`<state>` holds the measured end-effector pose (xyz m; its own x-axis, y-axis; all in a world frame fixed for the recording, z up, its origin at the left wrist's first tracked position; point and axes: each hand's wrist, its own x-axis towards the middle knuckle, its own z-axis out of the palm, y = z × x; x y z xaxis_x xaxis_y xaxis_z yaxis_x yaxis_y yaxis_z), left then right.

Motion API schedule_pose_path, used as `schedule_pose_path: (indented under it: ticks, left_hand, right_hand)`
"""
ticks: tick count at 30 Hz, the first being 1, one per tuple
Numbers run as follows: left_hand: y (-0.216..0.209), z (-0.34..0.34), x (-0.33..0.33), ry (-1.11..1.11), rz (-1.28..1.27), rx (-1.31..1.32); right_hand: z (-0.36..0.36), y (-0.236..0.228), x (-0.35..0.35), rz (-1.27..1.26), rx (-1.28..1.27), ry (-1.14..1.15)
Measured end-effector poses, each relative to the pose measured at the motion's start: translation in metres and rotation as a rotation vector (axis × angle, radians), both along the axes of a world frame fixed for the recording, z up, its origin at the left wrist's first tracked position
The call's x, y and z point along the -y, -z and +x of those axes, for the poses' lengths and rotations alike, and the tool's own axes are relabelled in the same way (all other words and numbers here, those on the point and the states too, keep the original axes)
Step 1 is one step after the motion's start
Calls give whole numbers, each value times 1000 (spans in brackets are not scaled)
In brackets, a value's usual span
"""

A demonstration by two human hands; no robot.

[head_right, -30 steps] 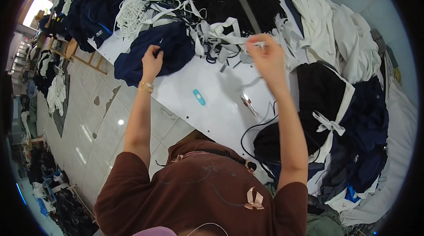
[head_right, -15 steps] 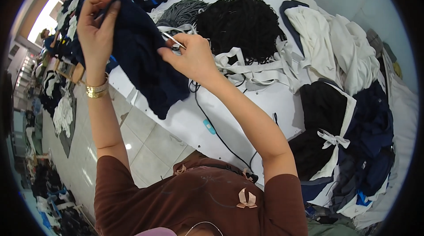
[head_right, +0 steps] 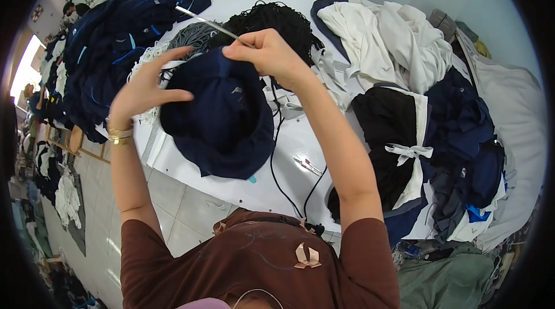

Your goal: Sorting and bundling blue shorts with fabric strips at a large workbench in a garment factory.

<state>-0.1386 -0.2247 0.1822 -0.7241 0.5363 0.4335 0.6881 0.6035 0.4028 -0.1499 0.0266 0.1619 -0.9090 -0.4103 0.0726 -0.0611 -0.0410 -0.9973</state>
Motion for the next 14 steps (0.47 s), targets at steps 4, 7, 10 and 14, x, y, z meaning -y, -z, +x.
schedule_pose_path:
  ticks: [4,7,10,14]
  left_hand:
    - [35,-21,-29,300,210,757]
    - [36,-32,-26,208,482,697]
    - [16,-31,-30,167,549,555]
    - [-1,-39,-18,53,526,220]
  right_hand:
    - [1,9,10,70,-77,-25]
    - [-1,20,7,198,-194,137]
    - [-2,59,9,212,-293,162]
    - [-6,111,13,773,-300,353]
